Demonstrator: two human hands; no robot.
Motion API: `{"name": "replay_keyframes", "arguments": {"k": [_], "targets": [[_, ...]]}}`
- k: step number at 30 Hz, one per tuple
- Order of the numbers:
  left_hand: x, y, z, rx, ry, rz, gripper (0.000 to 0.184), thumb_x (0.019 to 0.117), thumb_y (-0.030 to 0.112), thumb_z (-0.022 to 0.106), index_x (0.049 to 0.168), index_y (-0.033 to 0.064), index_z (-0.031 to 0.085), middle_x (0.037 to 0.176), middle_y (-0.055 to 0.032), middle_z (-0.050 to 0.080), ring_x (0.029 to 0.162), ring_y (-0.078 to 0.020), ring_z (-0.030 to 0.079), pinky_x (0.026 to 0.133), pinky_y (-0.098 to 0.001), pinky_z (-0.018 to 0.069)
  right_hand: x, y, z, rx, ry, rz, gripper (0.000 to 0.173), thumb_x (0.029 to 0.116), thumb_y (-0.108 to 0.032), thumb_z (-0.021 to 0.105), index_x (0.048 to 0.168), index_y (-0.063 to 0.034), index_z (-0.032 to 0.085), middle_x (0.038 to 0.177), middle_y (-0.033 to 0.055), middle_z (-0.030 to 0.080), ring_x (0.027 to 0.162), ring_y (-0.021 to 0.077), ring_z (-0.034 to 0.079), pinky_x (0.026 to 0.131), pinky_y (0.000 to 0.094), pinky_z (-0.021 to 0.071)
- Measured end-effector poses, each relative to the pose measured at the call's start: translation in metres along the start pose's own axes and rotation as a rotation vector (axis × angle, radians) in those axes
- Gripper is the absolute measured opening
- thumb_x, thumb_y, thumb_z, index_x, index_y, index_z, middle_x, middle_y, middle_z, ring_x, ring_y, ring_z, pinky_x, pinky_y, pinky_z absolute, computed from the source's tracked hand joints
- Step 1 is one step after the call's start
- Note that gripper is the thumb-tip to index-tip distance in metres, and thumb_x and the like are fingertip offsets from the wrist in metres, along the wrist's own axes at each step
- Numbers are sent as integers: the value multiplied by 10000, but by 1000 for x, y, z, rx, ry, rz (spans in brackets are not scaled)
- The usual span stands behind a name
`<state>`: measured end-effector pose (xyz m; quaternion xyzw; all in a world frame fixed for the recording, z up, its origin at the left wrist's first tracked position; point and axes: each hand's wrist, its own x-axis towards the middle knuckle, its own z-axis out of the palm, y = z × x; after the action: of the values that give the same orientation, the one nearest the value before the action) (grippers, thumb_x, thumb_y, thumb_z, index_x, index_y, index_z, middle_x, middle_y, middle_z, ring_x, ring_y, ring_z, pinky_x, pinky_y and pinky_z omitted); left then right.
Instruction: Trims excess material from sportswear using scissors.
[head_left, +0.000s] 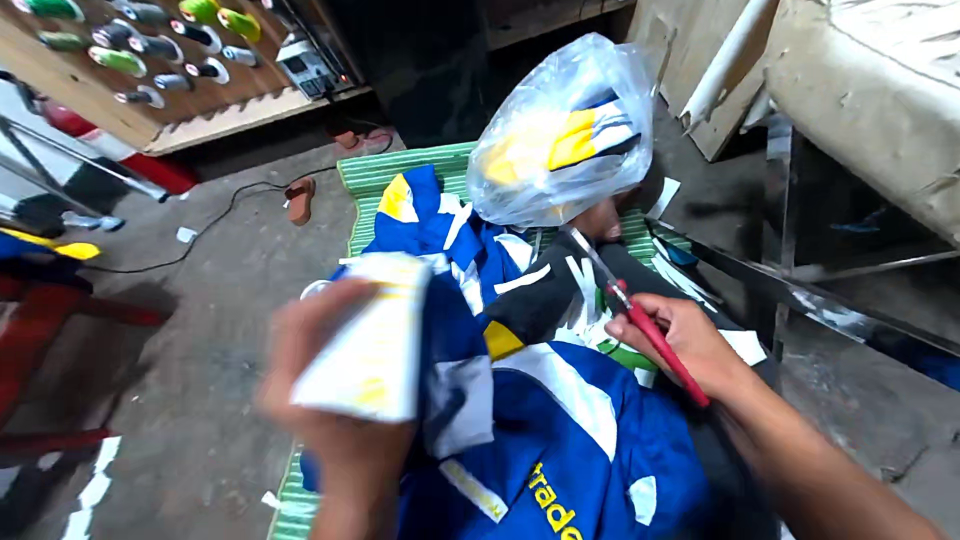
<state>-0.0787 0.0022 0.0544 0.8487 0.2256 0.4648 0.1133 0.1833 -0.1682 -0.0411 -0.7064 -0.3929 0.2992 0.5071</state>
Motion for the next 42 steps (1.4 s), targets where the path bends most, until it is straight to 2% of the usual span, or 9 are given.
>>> {"name": "replay_keyframes", "arguments": {"k": [3,8,12,16,20,25,29,37,42], "targets": [[-28,21,82,131,-262,31,410,803,85,760,1210,101,714,1214,-117,703,1047,-307,692,793,-539,555,-17,-2,27,272,163,32,146,972,-204,667,969,-61,693,808,-25,752,559,13,625,510,172,514],[-72,34,148,92,-453,51,477,779,10,724,1245,91,669,1036,-54,750,838,-264,694,692,-461,516,-28,11,57,400,211,236,217,1002,-239,648,905,-50,691,648,-30,648,501,53,603,497,216,540],[-88,38,131,14,-598,53,602,644,-14,733,1236,57,649,1101,-37,755,984,-242,704,900,-498,503,-27,19,62,525,223,359,168,1003,-158,642,915,-18,668,668,12,656,530,91,633,514,238,561],[-68,20,98,-325,-1001,-10,467,874,187,740,1312,63,638,1493,-80,557,1319,-212,574,1107,-457,443,-28,21,69,548,256,324,88,885,-27,630,967,-11,658,716,-9,638,559,51,604,520,197,526],[2,-11,91,-378,-852,-98,364,957,285,647,1224,40,673,1254,-88,682,1144,-174,651,960,-422,548,-32,18,78,472,271,286,149,820,-24,658,966,-32,632,708,-43,585,581,1,557,536,162,471],[34,-39,159,-603,-1128,-93,752,881,284,745,1507,2,437,1544,-164,463,1417,-242,453,1161,-432,390,-34,9,79,380,299,160,156,798,-47,638,949,-75,613,660,-98,552,553,-44,520,517,122,431],[22,-51,191,-820,-1521,-299,348,930,185,715,1213,9,616,1022,-33,687,911,-32,646,840,-232,538,-37,7,64,360,257,114,235,767,-47,644,1000,-68,622,716,-91,593,599,-49,550,545,115,453],[87,0,37,-518,-918,103,97,907,193,715,923,105,678,760,83,631,657,29,580,577,-144,496,-22,-34,35,512,-76,-257,224,833,-45,674,1050,-96,652,828,-142,653,707,-88,592,616,93,497],[67,12,-99,-205,-564,-9,147,927,353,736,1001,245,669,887,160,651,794,45,614,716,-153,535,-7,-83,65,587,-358,-558,141,917,-81,677,1008,27,668,873,-1,697,789,-37,626,703,136,529]]}}
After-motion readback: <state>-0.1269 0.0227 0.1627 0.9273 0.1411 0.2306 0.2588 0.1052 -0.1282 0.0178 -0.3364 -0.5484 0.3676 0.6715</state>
